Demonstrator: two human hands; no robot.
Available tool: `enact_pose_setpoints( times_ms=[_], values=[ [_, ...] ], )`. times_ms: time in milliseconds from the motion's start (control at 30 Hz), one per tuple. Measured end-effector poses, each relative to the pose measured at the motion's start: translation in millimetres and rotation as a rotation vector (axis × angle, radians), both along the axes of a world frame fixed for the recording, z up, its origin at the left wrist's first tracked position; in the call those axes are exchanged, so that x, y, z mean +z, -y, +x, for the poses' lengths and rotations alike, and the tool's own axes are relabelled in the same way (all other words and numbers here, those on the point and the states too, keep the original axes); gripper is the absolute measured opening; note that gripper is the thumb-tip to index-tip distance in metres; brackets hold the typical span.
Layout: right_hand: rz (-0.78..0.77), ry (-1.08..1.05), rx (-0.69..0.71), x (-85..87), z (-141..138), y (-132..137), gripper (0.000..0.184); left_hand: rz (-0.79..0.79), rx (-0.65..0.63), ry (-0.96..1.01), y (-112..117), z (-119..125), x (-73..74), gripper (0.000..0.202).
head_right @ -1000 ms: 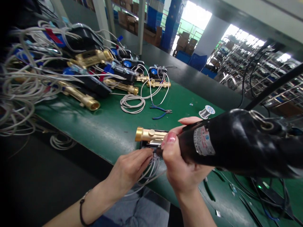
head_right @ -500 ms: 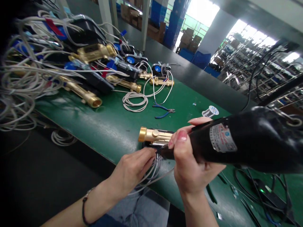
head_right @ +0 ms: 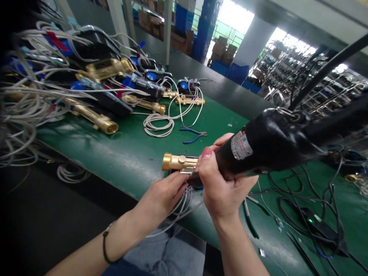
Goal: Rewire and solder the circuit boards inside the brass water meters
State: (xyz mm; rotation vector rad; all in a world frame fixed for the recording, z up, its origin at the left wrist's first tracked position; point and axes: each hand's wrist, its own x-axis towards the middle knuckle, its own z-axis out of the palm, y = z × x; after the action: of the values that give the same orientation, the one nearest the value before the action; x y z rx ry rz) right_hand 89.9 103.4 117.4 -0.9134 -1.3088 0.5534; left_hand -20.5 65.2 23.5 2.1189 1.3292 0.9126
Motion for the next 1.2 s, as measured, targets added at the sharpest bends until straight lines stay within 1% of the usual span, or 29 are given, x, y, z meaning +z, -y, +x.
enact_pose_setpoints(
  times_ms=[100, 200, 300, 367, 467, 600, 733, 867, 933, 1000, 1067, 1100, 1133, 1167, 1200],
  values=[
    [-0.011, -0.072, 0.055, -0.4, 1.5, 1.3, 0.013, -0.072, 0.004, -0.105, -2.3, 3.7, 10.2, 0.026],
    [-0.021, -0.183, 0.107, -0.6, 4.2, 3.2, 0.018, -0.177, 0.009, -0.240, -4.4, 8.1, 23.5, 0.029],
    [-0.003, -0.253, 0.098, -1.0, 9.5, 4.6, 0.021, -0.232, 0.004, -0.366, -6.0, 12.7, 34.5, 0.028],
    [0.012, -0.290, 0.086, 0.8, 14.2, 5.6, 0.021, -0.248, 0.013, -0.444, -6.7, 15.5, 37.7, 0.026],
    [0.041, -0.344, 0.074, 9.1, 23.4, 8.3, 0.020, -0.226, 0.037, -0.538, -7.7, 18.2, 36.3, 0.026],
    [0.058, -0.413, 0.017, 27.0, 43.3, 14.4, 0.019, -0.178, 0.055, -0.611, -9.5, 17.7, 28.1, 0.024],
    [0.095, -0.423, -0.063, 41.0, 74.7, 17.3, 0.019, -0.133, 0.070, -0.615, -10.1, 16.2, 21.0, 0.021],
    [0.127, -0.398, -0.153, 45.7, 113.3, 11.9, 0.020, -0.053, 0.083, -0.571, -9.9, 15.1, 14.7, 0.023],
    [0.129, -0.344, -0.199, 43.8, 135.0, 5.6, 0.020, -0.018, 0.080, -0.551, -10.6, 13.5, 8.7, 0.024],
    [0.103, -0.210, -0.278, 37.8, 158.4, -3.6, 0.021, 0.013, 0.082, -0.522, -11.4, 11.0, 0.0, 0.025],
    [-0.013, 0.037, -0.407, 27.1, 182.0, -15.0, 0.027, 0.050, 0.084, -0.470, -11.3, 7.9, -9.3, 0.027],
    [-0.097, 0.175, -0.477, 20.3, 193.0, -21.2, 0.031, 0.070, 0.085, -0.434, -11.1, 6.2, -13.1, 0.029],
    [-0.215, 0.341, -0.531, 12.8, 203.2, -27.6, 0.034, 0.102, 0.097, -0.386, -11.1, 4.4, -15.5, 0.030],
    [-0.273, 0.426, -0.553, 5.1, 212.3, -34.2, 0.034, 0.124, 0.122, -0.335, -11.6, 2.4, -16.3, 0.031],
    [-0.290, 0.476, -0.559, -2.6, 220.2, -40.8, 0.031, 0.138, 0.152, -0.271, -13.2, 0.3, -15.1, 0.030]
  ],
)
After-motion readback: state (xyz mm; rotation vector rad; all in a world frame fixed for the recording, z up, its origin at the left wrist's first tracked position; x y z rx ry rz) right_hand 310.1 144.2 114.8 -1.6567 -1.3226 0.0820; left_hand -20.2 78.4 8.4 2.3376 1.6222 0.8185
